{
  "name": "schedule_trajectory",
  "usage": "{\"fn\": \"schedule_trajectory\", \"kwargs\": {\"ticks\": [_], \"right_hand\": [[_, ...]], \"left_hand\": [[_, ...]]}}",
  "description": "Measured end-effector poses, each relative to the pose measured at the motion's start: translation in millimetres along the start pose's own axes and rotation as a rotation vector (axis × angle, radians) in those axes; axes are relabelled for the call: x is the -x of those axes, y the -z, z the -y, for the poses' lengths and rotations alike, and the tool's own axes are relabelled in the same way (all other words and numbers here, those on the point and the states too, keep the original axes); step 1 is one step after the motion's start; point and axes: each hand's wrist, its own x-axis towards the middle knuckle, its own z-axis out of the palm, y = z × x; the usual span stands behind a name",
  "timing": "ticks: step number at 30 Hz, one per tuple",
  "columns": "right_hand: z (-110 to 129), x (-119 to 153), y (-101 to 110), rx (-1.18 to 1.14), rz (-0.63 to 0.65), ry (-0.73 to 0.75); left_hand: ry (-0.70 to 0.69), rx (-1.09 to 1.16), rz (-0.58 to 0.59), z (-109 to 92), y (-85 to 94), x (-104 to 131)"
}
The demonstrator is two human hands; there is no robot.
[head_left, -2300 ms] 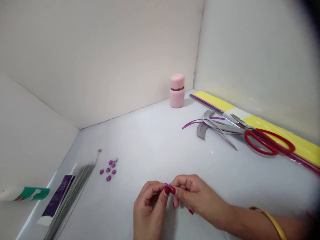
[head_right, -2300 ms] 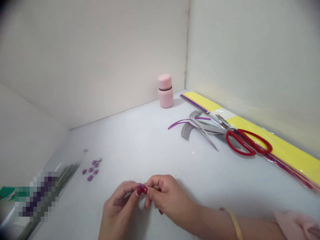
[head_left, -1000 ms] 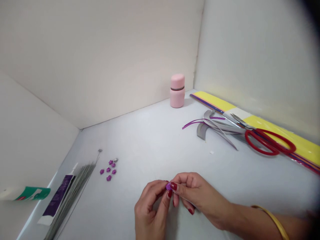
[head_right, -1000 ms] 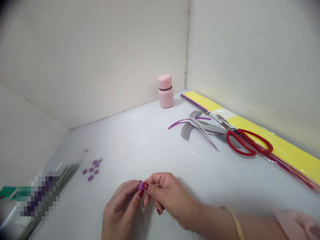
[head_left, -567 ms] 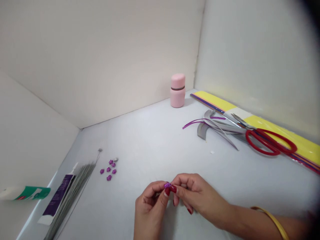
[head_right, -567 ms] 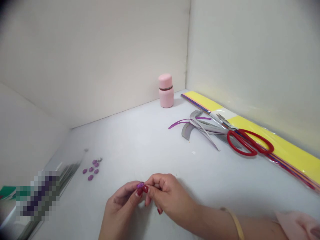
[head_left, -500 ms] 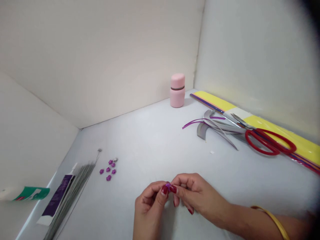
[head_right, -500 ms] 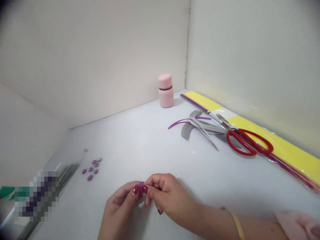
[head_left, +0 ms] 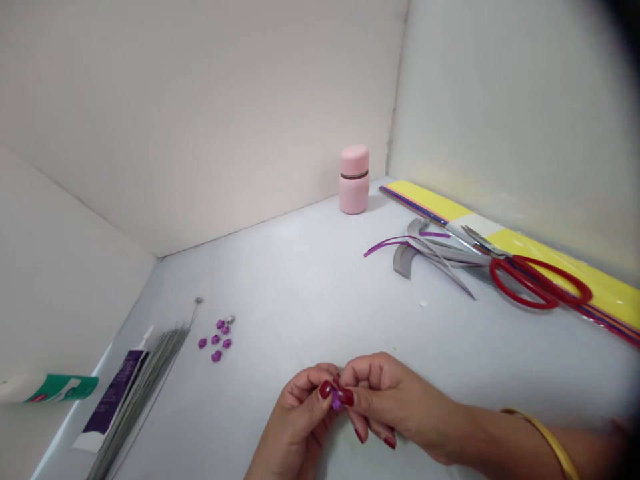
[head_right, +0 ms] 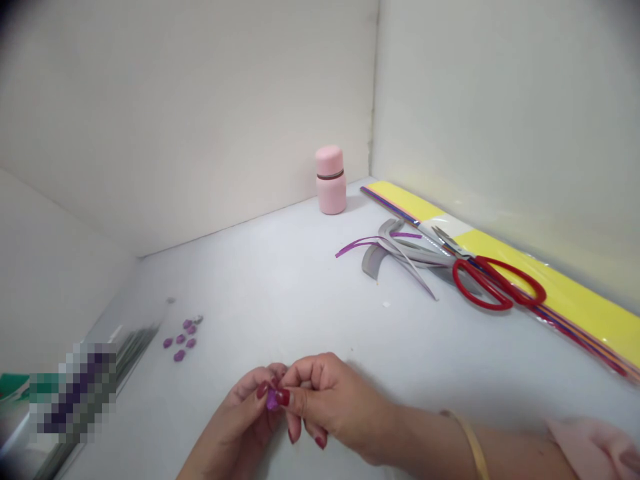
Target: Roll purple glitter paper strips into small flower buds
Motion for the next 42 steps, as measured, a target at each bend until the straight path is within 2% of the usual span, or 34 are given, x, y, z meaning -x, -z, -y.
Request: {"fn": "schedule_trajectory", "kwargs": {"ticks": [5, 7, 10, 12, 15, 22, 27, 30, 32, 37, 40, 42], "right_hand": [[0, 1, 0, 0.033, -0.004, 0.010], [1, 1, 0, 0.035, -0.047, 0.020], [3, 0, 1, 0.027, -0.113, 0.041], [3, 0, 1, 0.032, -0.130, 0.052], [1, 0, 1, 0.061, -0.146, 0.050], [-4, -2, 1, 0.167, -0.194, 0.058], [-3, 0, 0, 0.192, -0.184, 0.057], [-3, 0, -1, 0.172, -0.173, 0.074], [-2, 0, -1, 0.148, -0.171, 0.092], [0, -2, 0, 0.070, -0.174, 0.121], [0, -3, 1, 0.063, -0.181, 0.097], [0, -2, 2, 0.069, -0.165, 0.088]], "left_hand": [[-0.024, -0.014, 0.055, 1, -3.1, 0], [-0.047, -0.048, 0.037, 2, -5.6, 0], [-0.130, -0.179, -0.073, 3, -8.2, 0], [-0.247, -0.365, -0.179, 3, -8.9, 1], [-0.411, -0.631, -0.264, 2, -9.1, 4], [-0.499, -0.822, -0.390, 3, -10.0, 8], [-0.731, -1.038, -0.415, 9, -9.7, 9], [-0.938, -1.170, -0.395, 12, -8.2, 9], [-1.005, -1.224, -0.368, 14, -7.2, 8], [-0.975, -1.181, -0.283, 15, -7.1, 7], [-0.818, -1.045, -0.251, 11, -7.7, 7], [-0.681, -0.899, -0.278, 8, -8.0, 6]]}}
